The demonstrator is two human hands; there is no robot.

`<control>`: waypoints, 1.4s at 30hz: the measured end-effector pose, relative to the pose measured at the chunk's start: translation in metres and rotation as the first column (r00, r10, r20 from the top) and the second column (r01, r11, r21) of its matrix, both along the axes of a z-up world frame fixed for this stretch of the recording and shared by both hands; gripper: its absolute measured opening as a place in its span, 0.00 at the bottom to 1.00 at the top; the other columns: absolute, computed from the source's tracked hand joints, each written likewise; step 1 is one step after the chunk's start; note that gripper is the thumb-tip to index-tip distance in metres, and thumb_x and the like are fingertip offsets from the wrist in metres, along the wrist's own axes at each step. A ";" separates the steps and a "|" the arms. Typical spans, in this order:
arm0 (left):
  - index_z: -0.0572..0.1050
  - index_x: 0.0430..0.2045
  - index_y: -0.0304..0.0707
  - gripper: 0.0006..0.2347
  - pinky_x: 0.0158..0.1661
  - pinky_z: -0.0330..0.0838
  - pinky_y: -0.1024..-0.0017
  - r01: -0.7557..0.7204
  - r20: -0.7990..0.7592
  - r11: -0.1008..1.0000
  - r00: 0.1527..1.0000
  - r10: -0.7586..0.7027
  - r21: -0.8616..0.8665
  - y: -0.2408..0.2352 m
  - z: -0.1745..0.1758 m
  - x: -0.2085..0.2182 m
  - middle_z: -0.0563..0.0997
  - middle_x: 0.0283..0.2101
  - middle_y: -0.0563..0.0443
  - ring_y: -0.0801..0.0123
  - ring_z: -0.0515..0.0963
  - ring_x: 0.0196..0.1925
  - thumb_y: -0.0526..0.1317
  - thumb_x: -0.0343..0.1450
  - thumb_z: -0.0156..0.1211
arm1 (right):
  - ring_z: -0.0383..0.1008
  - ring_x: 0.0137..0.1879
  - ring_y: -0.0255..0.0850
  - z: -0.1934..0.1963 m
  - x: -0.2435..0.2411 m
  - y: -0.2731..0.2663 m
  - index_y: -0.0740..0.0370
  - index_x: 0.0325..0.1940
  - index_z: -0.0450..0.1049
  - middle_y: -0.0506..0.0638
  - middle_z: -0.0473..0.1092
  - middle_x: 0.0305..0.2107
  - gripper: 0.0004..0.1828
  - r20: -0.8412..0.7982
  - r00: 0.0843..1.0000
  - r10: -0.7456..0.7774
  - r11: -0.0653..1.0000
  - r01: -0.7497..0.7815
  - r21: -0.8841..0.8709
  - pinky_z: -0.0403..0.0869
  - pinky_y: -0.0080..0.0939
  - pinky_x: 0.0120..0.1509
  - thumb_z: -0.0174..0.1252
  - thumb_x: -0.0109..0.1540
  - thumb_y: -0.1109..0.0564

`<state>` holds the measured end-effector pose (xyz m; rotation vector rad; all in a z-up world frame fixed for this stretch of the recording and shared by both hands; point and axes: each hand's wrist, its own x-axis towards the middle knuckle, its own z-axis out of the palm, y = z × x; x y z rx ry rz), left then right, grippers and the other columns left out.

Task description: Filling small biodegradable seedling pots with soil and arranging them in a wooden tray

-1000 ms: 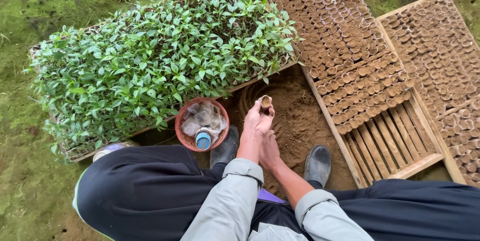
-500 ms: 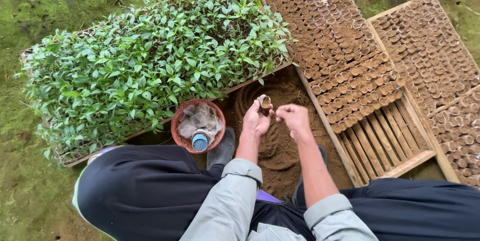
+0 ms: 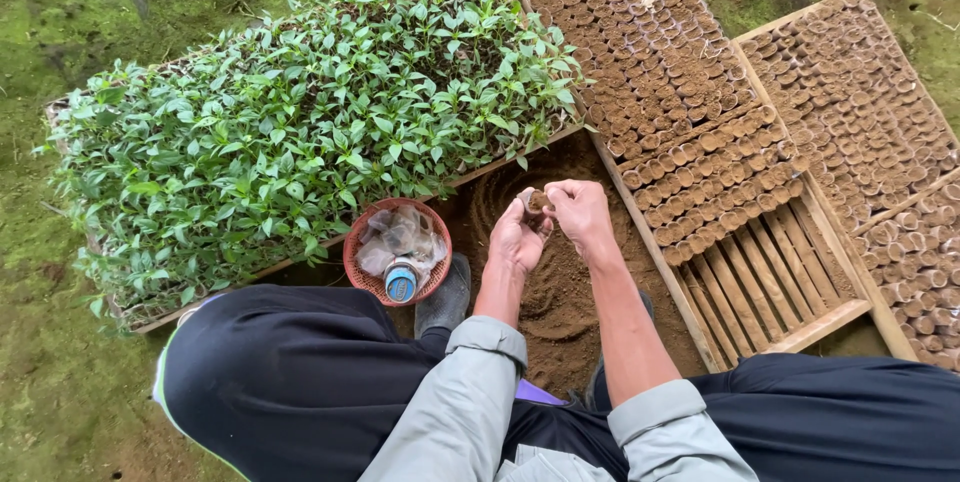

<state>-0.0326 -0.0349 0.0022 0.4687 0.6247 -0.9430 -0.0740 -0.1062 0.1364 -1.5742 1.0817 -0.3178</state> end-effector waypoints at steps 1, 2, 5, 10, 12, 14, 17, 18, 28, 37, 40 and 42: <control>0.78 0.51 0.42 0.12 0.37 0.82 0.62 0.000 0.000 1.000 1.000 0.000 -0.001 0.000 0.000 0.000 0.81 0.44 0.40 0.56 0.82 0.36 0.44 0.79 0.51 | 0.81 0.31 0.46 0.000 0.000 0.000 0.66 0.42 0.83 0.66 0.78 0.30 0.10 0.000 1.000 0.000 1.000 0.000 -0.001 0.83 0.43 0.32 0.61 0.58 0.62; 0.78 0.51 0.43 0.12 0.37 0.83 0.62 0.004 0.002 1.000 1.000 -0.004 -0.004 -0.001 -0.001 -0.001 0.81 0.45 0.40 0.56 0.82 0.37 0.44 0.79 0.51 | 0.81 0.31 0.45 0.000 0.000 0.000 0.66 0.42 0.83 0.66 0.78 0.29 0.11 0.003 1.000 -0.008 1.000 0.008 0.018 0.83 0.41 0.31 0.60 0.58 0.62; 0.79 0.50 0.43 0.12 0.38 0.83 0.61 -0.002 -0.012 1.000 1.000 0.002 -0.025 -0.003 -0.003 -0.001 0.81 0.44 0.41 0.57 0.82 0.37 0.45 0.78 0.52 | 0.81 0.33 0.44 0.010 0.001 0.004 0.64 0.43 0.83 0.64 0.78 0.31 0.12 0.000 1.000 0.012 1.000 -0.012 0.000 0.83 0.40 0.32 0.59 0.59 0.62; 0.80 0.45 0.41 0.11 0.38 0.83 0.61 -0.029 -0.062 0.998 0.998 0.025 -0.062 -0.003 -0.011 -0.004 0.81 0.42 0.39 0.50 0.84 0.39 0.45 0.78 0.54 | 0.82 0.37 0.42 0.004 -0.004 0.001 0.53 0.47 0.84 0.54 0.80 0.36 0.13 -0.099 0.991 0.089 0.982 -0.104 -0.158 0.80 0.46 0.37 0.62 0.59 0.54; 0.81 0.39 0.40 0.10 0.38 0.84 0.60 -0.062 -0.123 0.994 0.991 0.051 -0.085 -0.004 -0.013 -0.005 0.82 0.40 0.39 0.49 0.85 0.38 0.45 0.77 0.57 | 0.81 0.29 0.37 -0.001 -0.004 0.001 0.58 0.47 0.83 0.56 0.80 0.32 0.13 -0.076 0.997 -0.019 0.994 0.011 -0.105 0.82 0.35 0.31 0.61 0.59 0.55; 0.80 0.38 0.39 0.10 0.39 0.83 0.59 -0.061 -0.120 0.995 0.991 0.051 -0.084 -0.005 -0.013 -0.005 0.82 0.39 0.40 0.49 0.85 0.38 0.45 0.77 0.58 | 0.78 0.26 0.36 -0.012 -0.005 0.003 0.60 0.47 0.82 0.56 0.78 0.28 0.13 -0.030 0.997 -0.066 0.996 0.064 -0.070 0.81 0.33 0.29 0.63 0.60 0.56; 0.80 0.39 0.39 0.10 0.40 0.82 0.58 -0.037 -0.072 0.995 0.997 0.031 -0.088 -0.002 0.018 -0.004 0.82 0.38 0.43 0.53 0.84 0.38 0.45 0.77 0.58 | 0.78 0.36 0.41 -0.036 -0.009 -0.001 0.58 0.48 0.82 0.55 0.78 0.31 0.17 -0.069 0.997 -0.039 0.992 0.031 -0.124 0.79 0.41 0.39 0.66 0.59 0.48; 0.81 0.40 0.39 0.10 0.42 0.81 0.58 -0.012 -0.030 0.996 1.000 0.009 -0.090 0.002 0.033 -0.004 0.81 0.36 0.46 0.57 0.83 0.38 0.45 0.77 0.57 | 0.81 0.48 0.47 -0.045 -0.011 -0.002 0.53 0.50 0.83 0.54 0.80 0.39 0.22 -0.160 0.987 0.026 0.976 -0.059 -0.207 0.78 0.51 0.52 0.69 0.58 0.40; 0.81 0.38 0.38 0.14 0.41 0.82 0.65 -0.020 -0.048 0.996 0.999 0.016 -0.087 0.006 -0.004 -0.001 0.84 0.40 0.42 0.57 0.85 0.39 0.49 0.77 0.55 | 0.78 0.25 0.31 -0.107 -0.025 -0.008 0.51 0.39 0.82 0.46 0.79 0.22 0.12 -0.168 0.971 -0.170 0.983 0.154 -0.104 0.78 0.35 0.35 0.63 0.60 0.44; 0.80 0.37 0.37 0.14 0.38 0.82 0.67 -0.042 -0.078 0.995 0.996 0.036 -0.086 0.010 -0.003 0.002 0.86 0.42 0.42 0.57 0.85 0.37 0.50 0.77 0.56 | 0.75 0.58 0.69 -0.189 -0.080 0.051 0.67 0.56 0.68 0.71 0.74 0.49 0.36 -0.752 0.565 0.339 0.877 -0.480 0.035 0.75 0.68 0.59 0.61 0.58 0.34; 0.81 0.37 0.37 0.15 0.39 0.82 0.66 -0.033 -0.064 0.995 0.998 0.026 -0.098 0.007 -0.008 0.003 0.86 0.42 0.42 0.57 0.86 0.38 0.50 0.77 0.56 | 0.73 0.60 0.70 -0.175 -0.083 0.060 0.64 0.54 0.71 0.68 0.72 0.49 0.26 -0.550 0.750 0.366 0.882 -0.468 -0.051 0.72 0.71 0.66 0.59 0.60 0.44; 0.80 0.37 0.35 0.15 0.38 0.82 0.67 -0.025 -0.077 0.997 0.997 0.020 -0.074 0.008 -0.004 0.002 0.86 0.42 0.42 0.57 0.86 0.36 0.50 0.76 0.57 | 0.80 0.49 0.62 -0.187 -0.086 0.056 0.63 0.41 0.79 0.60 0.79 0.35 0.23 -0.526 0.768 0.366 0.910 -0.414 0.028 0.76 0.66 0.54 0.64 0.55 0.41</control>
